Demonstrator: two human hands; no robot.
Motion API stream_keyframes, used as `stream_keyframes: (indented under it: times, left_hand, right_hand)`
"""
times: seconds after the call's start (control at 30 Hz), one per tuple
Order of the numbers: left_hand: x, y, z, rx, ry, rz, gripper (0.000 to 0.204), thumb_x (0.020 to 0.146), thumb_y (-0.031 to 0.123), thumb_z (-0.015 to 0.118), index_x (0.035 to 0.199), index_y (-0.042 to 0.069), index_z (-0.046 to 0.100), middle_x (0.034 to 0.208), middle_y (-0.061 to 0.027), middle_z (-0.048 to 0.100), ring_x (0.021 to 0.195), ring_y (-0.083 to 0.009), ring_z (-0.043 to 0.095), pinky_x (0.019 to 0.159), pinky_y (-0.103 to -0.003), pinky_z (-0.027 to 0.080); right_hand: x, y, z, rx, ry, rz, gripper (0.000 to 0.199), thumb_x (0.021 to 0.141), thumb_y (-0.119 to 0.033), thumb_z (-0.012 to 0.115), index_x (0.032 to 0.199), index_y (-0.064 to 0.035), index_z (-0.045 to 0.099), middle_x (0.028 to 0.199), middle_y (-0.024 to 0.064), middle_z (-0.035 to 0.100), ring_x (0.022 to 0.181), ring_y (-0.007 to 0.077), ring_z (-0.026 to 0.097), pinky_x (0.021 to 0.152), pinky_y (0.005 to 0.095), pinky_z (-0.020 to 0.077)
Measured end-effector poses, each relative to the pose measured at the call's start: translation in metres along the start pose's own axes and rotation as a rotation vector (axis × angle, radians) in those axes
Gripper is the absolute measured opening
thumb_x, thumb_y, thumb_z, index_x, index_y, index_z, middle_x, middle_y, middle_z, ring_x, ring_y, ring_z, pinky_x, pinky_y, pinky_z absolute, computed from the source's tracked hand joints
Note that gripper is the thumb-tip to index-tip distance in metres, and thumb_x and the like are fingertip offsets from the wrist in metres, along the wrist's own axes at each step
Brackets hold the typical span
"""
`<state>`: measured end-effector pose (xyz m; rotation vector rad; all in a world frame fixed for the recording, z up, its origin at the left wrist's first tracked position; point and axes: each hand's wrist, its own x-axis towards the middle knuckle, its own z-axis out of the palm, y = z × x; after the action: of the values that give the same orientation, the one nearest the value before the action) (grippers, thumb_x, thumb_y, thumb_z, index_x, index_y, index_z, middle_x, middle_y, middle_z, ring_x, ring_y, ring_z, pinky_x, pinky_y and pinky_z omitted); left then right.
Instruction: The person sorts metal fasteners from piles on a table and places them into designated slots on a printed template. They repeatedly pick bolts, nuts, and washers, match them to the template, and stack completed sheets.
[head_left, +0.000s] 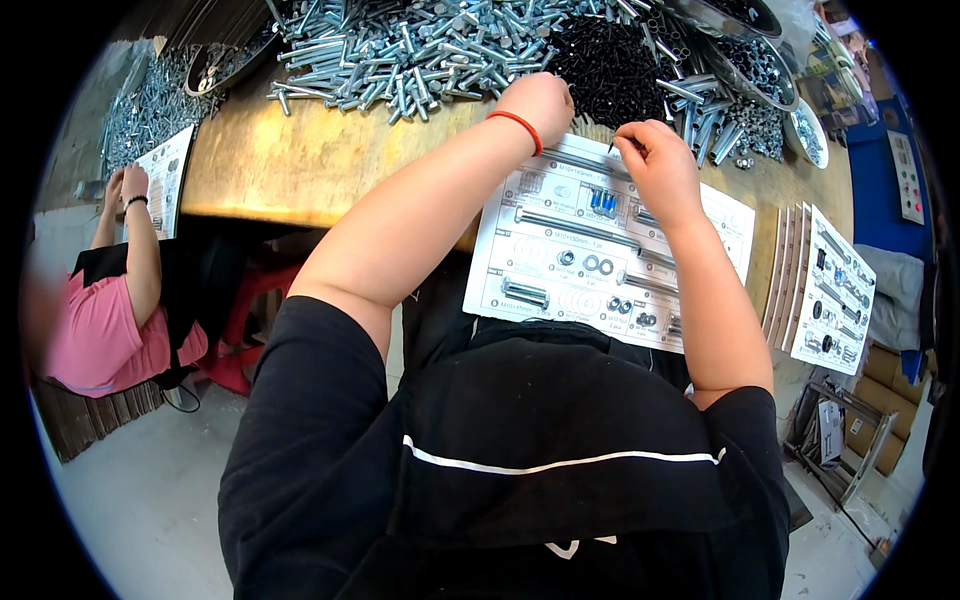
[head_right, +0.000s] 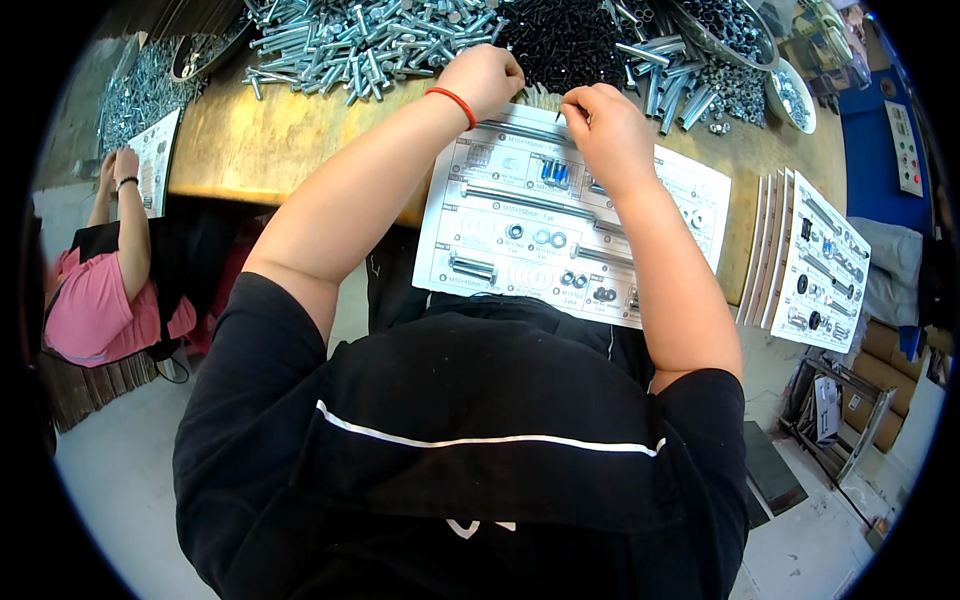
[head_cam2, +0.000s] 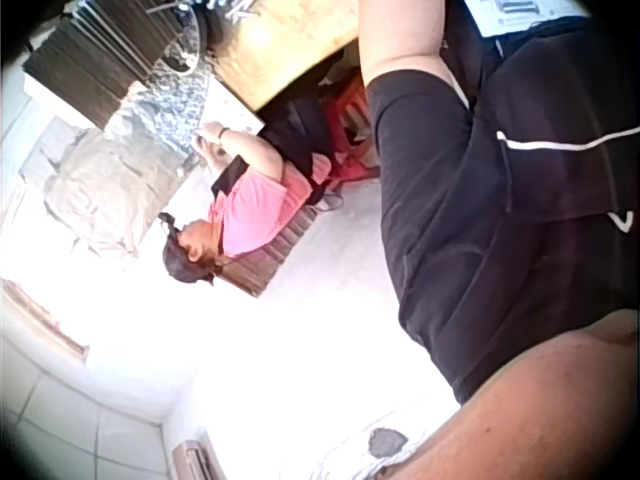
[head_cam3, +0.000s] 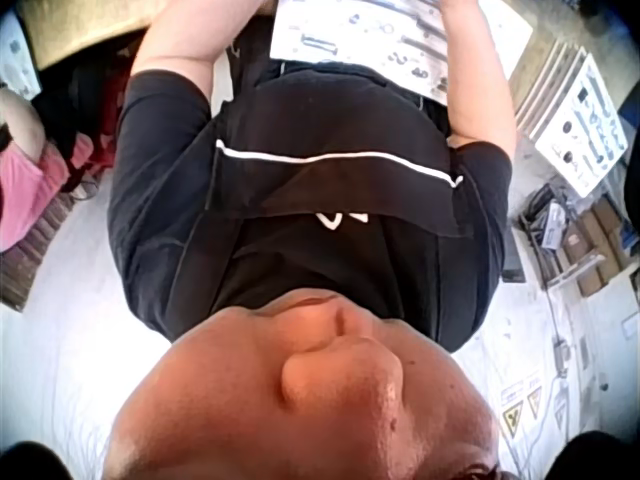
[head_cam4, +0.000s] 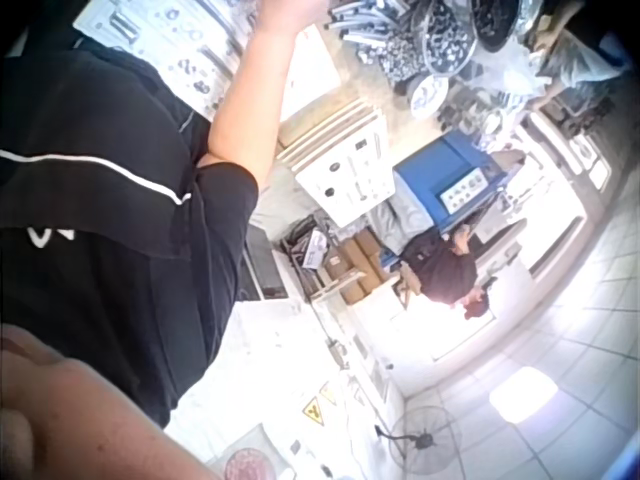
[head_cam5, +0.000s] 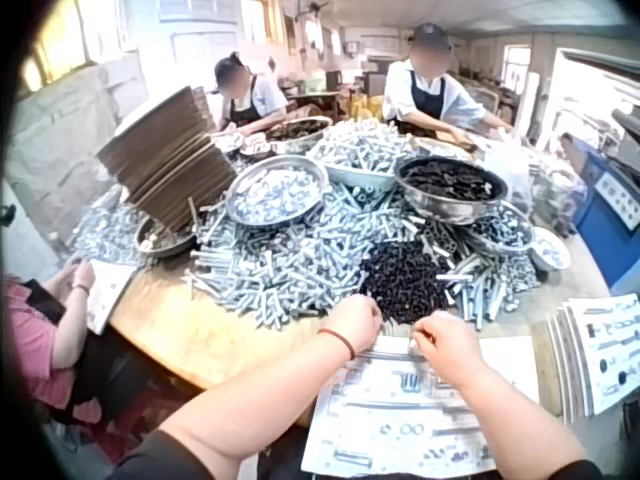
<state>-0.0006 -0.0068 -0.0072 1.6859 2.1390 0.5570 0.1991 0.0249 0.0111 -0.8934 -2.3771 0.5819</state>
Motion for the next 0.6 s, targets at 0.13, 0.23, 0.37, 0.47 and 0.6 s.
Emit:
stream_keyframes:
  times: [0.13,0.23,0.37,0.47,0.6]
  left_hand:
    - [-0.029,-0.008,-0.027,-0.188,0.026,0.102,0.02,0.084,0.021,0.065,0.095,0.007,0.074,0.089,-0.0132,0.071,0.081,-0.0294,0.068,0.076,-0.037,0.053]
    - [-0.072,-0.019,-0.034,-0.079,-0.038,0.2,0.019,0.085,0.02,0.064,0.093,0.006,0.073,0.092,-0.0117,0.069,0.085,-0.0294,0.066,0.075,-0.038,0.053]
    - [-0.103,-0.026,-0.02,0.067,0.028,0.294,0.013,0.084,0.018,0.064,0.088,0.008,0.072,0.089,-0.0086,0.065,0.084,-0.0298,0.064,0.072,-0.04,0.053]
    - [-0.103,-0.029,-0.006,0.145,0.079,0.276,0.01,0.082,0.016,0.064,0.086,0.011,0.071,0.087,-0.0065,0.063,0.082,-0.0292,0.063,0.07,-0.041,0.053]
    - [-0.108,-0.029,0.001,0.101,0.214,0.264,0.009,0.082,0.013,0.064,0.086,0.009,0.071,0.085,-0.0066,0.063,0.081,-0.0288,0.063,0.069,-0.04,0.052]
  right_hand:
    - [-0.013,-0.016,0.009,0.05,-0.09,0.044,0.011,0.085,-0.017,0.065,0.089,-0.0087,0.071,0.086,0.0074,0.065,0.08,0.0282,0.064,0.069,0.0376,0.0506]
    - [-0.021,-0.036,0.023,-0.012,-0.177,0.003,0.012,0.085,-0.02,0.064,0.088,-0.012,0.071,0.086,0.0065,0.064,0.081,0.0285,0.063,0.07,0.0397,0.0511]
    - [-0.021,-0.049,0.044,-0.072,-0.241,-0.042,0.012,0.085,-0.02,0.064,0.087,-0.0111,0.071,0.086,0.0063,0.064,0.083,0.0285,0.064,0.071,0.0395,0.0519]
    - [-0.017,-0.051,0.051,-0.145,-0.274,-0.056,0.012,0.085,-0.019,0.063,0.087,-0.0092,0.07,0.087,0.0072,0.064,0.083,0.029,0.064,0.072,0.04,0.0522]
    - [-0.018,-0.053,0.054,-0.072,-0.216,-0.044,0.012,0.086,-0.016,0.062,0.087,-0.0065,0.068,0.088,0.0083,0.064,0.082,0.0312,0.063,0.073,0.0403,0.0519]
